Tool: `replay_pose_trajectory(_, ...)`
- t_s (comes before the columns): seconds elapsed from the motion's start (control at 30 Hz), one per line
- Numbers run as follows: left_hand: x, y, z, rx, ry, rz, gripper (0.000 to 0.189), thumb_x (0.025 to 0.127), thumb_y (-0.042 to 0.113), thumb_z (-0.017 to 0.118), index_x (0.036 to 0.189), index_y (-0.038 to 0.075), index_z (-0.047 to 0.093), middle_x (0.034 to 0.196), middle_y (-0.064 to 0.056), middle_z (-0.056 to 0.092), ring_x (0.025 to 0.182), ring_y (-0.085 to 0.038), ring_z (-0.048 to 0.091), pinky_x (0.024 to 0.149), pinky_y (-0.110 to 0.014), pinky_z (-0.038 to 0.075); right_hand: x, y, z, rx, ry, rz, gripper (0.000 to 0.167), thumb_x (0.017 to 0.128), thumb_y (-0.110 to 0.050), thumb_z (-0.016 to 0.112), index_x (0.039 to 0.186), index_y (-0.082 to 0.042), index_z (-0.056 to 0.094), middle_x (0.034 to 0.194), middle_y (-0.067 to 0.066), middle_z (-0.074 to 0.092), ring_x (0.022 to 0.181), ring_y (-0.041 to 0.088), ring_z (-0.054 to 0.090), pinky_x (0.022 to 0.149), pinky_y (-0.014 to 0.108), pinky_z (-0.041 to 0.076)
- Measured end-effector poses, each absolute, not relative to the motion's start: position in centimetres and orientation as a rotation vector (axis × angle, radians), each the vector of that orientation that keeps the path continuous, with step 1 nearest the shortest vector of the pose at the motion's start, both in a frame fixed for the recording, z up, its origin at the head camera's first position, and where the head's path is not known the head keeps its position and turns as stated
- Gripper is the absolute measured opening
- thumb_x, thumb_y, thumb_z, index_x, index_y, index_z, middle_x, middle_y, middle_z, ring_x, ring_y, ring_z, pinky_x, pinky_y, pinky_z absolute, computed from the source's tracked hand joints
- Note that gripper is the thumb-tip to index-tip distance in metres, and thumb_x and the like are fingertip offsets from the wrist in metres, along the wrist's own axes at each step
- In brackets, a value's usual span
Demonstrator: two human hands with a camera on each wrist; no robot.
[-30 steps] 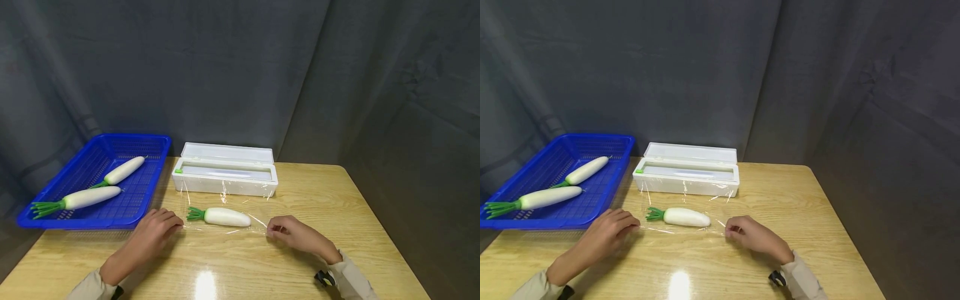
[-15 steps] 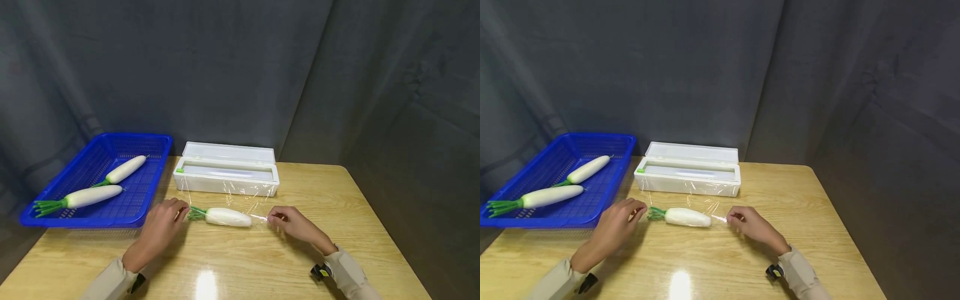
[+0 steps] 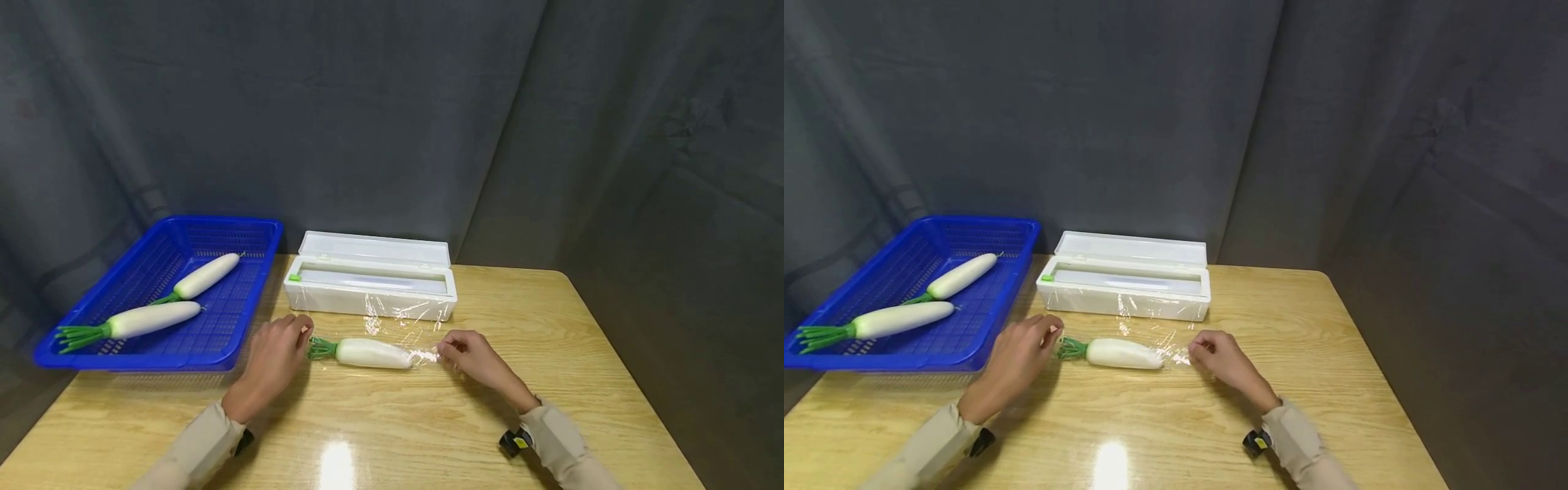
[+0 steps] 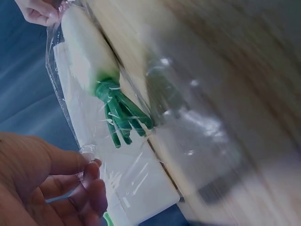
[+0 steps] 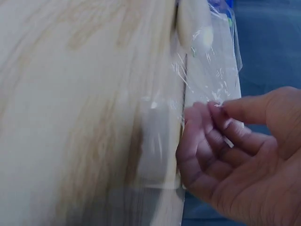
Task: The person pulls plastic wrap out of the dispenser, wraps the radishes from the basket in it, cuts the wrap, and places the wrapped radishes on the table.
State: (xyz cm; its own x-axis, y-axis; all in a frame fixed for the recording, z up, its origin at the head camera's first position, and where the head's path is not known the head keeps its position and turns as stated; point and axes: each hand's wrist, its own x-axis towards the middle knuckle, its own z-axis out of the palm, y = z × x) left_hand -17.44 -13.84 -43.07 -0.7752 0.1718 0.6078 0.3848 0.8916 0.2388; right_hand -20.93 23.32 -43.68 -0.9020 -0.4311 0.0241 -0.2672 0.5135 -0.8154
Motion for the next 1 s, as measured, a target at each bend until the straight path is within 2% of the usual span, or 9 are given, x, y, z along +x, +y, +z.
replay_pose_trajectory(0.17, -18.1, -13.7, -43.4, -0.388, -2.423, -0.396, 0.015, 0.079, -0.002, 0.083, 0.087, 0.004, 0.072, 0.072, -0.01, 0.068, 0.063, -0.034, 0.066, 0.063, -0.042, 0.037, -20.9, 22.8, -43.6, -0.473, 2.619, -1.351, 0.02, 0.105, -0.007, 0.059, 0.092, 0.003, 0.069, 0.076, 0.012, 0.067, 0.06, 0.014, 0.058, 0.053, 0.025, 0.051)
replay_pose_trajectory(0.37, -18.2, -13.6, -44.0, -0.381, -2.414, -0.344, 0.019, 0.077, -0.004, 0.084, 0.088, 0.006, 0.072, 0.076, -0.012, 0.068, 0.065, -0.034, 0.064, 0.065, -0.043, 0.036, -20.8, 22.3, -43.9, -0.413, 2.695, -1.293, 0.014, 0.102, -0.001, 0.057, 0.092, 0.001, 0.067, 0.076, 0.008, 0.066, 0.06, 0.013, 0.058, 0.053, 0.023, 0.046)
replay_pose_trajectory(0.57, -18.4, -13.4, -44.1, -0.395, -2.355, -0.516, 0.031, 0.074, -0.018, 0.076, 0.093, 0.006, 0.074, 0.088, -0.013, 0.07, 0.079, -0.037, 0.068, 0.074, -0.047, 0.04, -20.5, 22.0, -44.2, -0.437, 2.772, -1.229, 0.013, 0.099, 0.001, 0.06, 0.088, -0.002, 0.067, 0.078, 0.005, 0.066, 0.059, 0.011, 0.056, 0.051, 0.022, 0.042)
replay_pose_trajectory(0.73, -18.6, -13.4, -43.7, -0.428, -2.267, -0.563, 0.042, 0.069, -0.026, 0.065, 0.096, 0.005, 0.073, 0.099, -0.016, 0.066, 0.089, -0.041, 0.065, 0.083, -0.053, 0.039, -20.3, 21.7, -44.0, -0.421, 2.82, -1.197, 0.013, 0.099, 0.002, 0.061, 0.089, -0.004, 0.066, 0.078, 0.002, 0.066, 0.058, 0.01, 0.055, 0.051, 0.022, 0.041)
replay_pose_trajectory(0.87, -17.5, -12.7, -43.3, -0.577, -2.166, -0.633, 0.038, 0.075, -0.023, 0.064, 0.097, 0.006, 0.072, 0.103, -0.014, 0.064, 0.094, -0.036, 0.063, 0.084, -0.05, 0.043, -19.5, 20.9, -43.7, -0.471, 2.953, -1.194, 0.008, 0.097, 0.005, 0.062, 0.095, -0.003, 0.065, 0.086, 0.004, 0.066, 0.07, 0.013, 0.06, 0.06, 0.023, 0.049)
replay_pose_trajectory(1.0, -16.2, -11.5, -43.1, -0.859, -2.098, -0.714, 0.026, 0.085, -0.011, 0.064, 0.098, 0.009, 0.073, 0.105, -0.007, 0.068, 0.097, -0.025, 0.065, 0.085, -0.04, 0.05, -18.7, 20.0, -43.2, -0.688, 3.188, -1.113, 0.014, 0.093, 0.01, 0.064, 0.105, 0.001, 0.065, 0.097, 0.01, 0.065, 0.087, 0.02, 0.063, 0.071, 0.031, 0.055)
